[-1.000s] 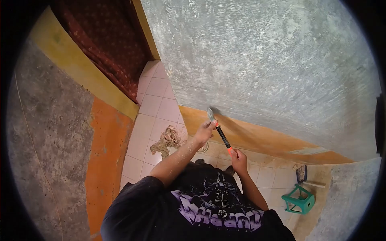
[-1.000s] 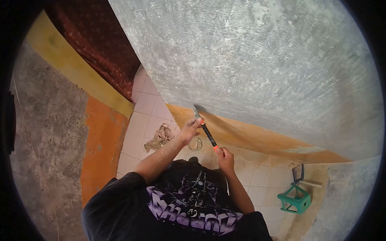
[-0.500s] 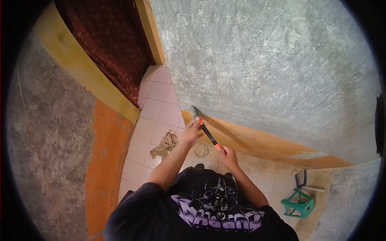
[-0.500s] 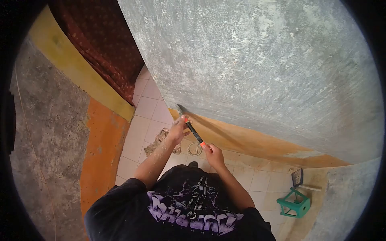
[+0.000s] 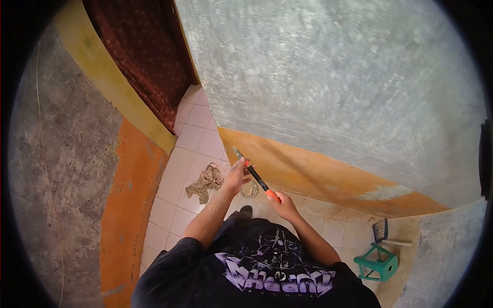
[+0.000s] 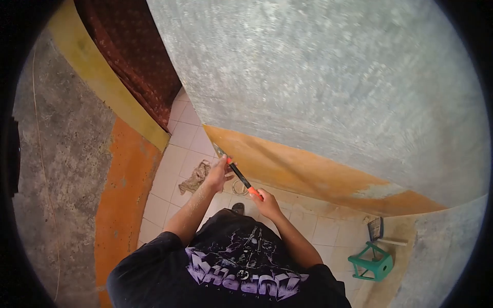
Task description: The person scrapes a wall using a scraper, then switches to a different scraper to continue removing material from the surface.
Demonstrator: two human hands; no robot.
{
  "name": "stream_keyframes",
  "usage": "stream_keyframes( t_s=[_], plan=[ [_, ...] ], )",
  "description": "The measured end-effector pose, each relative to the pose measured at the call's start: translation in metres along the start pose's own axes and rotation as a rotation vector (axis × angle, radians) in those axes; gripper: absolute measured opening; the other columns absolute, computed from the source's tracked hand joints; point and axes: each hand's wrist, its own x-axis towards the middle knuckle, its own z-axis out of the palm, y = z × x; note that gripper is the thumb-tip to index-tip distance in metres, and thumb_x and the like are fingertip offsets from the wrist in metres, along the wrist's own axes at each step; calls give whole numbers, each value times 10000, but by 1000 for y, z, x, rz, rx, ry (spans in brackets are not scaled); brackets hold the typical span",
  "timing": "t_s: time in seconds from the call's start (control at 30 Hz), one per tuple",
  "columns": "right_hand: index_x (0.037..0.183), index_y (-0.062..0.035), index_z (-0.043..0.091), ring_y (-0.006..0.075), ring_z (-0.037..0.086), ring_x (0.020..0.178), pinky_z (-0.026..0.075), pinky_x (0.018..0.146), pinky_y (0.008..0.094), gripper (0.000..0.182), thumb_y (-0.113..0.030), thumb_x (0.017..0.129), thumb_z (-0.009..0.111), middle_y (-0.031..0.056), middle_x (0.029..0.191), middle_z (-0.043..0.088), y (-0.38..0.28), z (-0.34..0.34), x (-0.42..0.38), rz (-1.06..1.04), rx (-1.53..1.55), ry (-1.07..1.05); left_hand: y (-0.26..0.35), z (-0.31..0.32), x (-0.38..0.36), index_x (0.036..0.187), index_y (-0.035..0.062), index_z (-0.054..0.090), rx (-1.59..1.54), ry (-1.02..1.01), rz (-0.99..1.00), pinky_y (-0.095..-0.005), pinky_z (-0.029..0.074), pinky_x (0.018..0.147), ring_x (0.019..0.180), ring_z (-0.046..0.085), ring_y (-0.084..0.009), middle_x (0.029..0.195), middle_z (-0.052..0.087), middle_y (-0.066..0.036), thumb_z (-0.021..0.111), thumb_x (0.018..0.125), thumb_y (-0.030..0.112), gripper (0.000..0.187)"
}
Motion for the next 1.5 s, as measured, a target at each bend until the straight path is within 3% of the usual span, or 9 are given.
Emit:
stream_keyframes(
  t_s=[0.07,0.17,0.3,0.53,0.7,0.9,1.07,1.17,1.5],
  plan=[
    [876,-40,590,166,508,566,408,544,350,328,-362,917,634,49,619,495,32,-14,-37,35,71,-19,-24,30,-24,1226,171,551,36,-38,-24,-404,432,807,954,560,-136,1047,658,-4,398,1019,495,414],
    [844,-57,593,105,454,509,378,484,303,316,-356,942,617,-14,599,463,48,-41,-101,238,237,-56,-66,69,-50,1227,170,550,92,-105,-61,-401,445,830,979,571,-158,1093,664,-16,412,1014,496,414],
    [827,-67,585,66,424,469,344,433,255,327,-356,979,575,-36,584,462,87,-64,-169,294,434,6,-102,129,-88,1227,170,533,172,-210,-77,-410,435,869,1022,575,-167,1137,651,-35,398,1027,470,384],
    [890,-58,550,71,435,437,350,406,238,371,-405,1012,500,-14,590,472,74,-107,-221,389,709,-57,-127,202,-117,1242,168,499,84,-263,-91,-448,433,893,1086,555,-184,1118,618,-40,389,1044,425,343],
    [829,-93,507,119,412,417,338,404,268,460,-503,1014,413,-5,560,438,60,-113,-190,374,787,-12,-84,246,-92,1248,160,487,-84,-328,-113,-408,480,808,895,585,-170,984,605,-44,393,1043,427,349],
    [761,-123,452,161,361,401,311,434,305,596,-641,989,266,8,489,361,44,-106,-119,328,1261,-83,-28,289,-42,1216,140,477,124,-402,85,-296,482,629,661,548,-135,796,540,-19,427,1036,417,333],
    [707,-122,459,173,385,413,328,454,310,631,-653,983,261,15,486,369,43,-92,-84,241,1387,-193,-4,278,-26,1165,132,478,133,-389,42,-325,529,629,669,573,-143,827,538,-34,466,1027,385,289],
    [691,-116,462,183,400,416,352,466,318,646,-650,986,248,18,487,377,53,-77,-70,318,1343,-163,-12,256,-7,1166,110,465,117,-315,25,-325,527,589,665,609,-172,795,548,-58,525,1009,343,287],
    [608,-98,427,181,383,364,343,394,312,710,-642,998,192,31,452,375,15,-43,-20,342,1189,223,34,240,8,1132,41,476,336,-490,219,-324,540,617,658,636,-184,836,598,-99,528,1013,297,287]
  ],
)
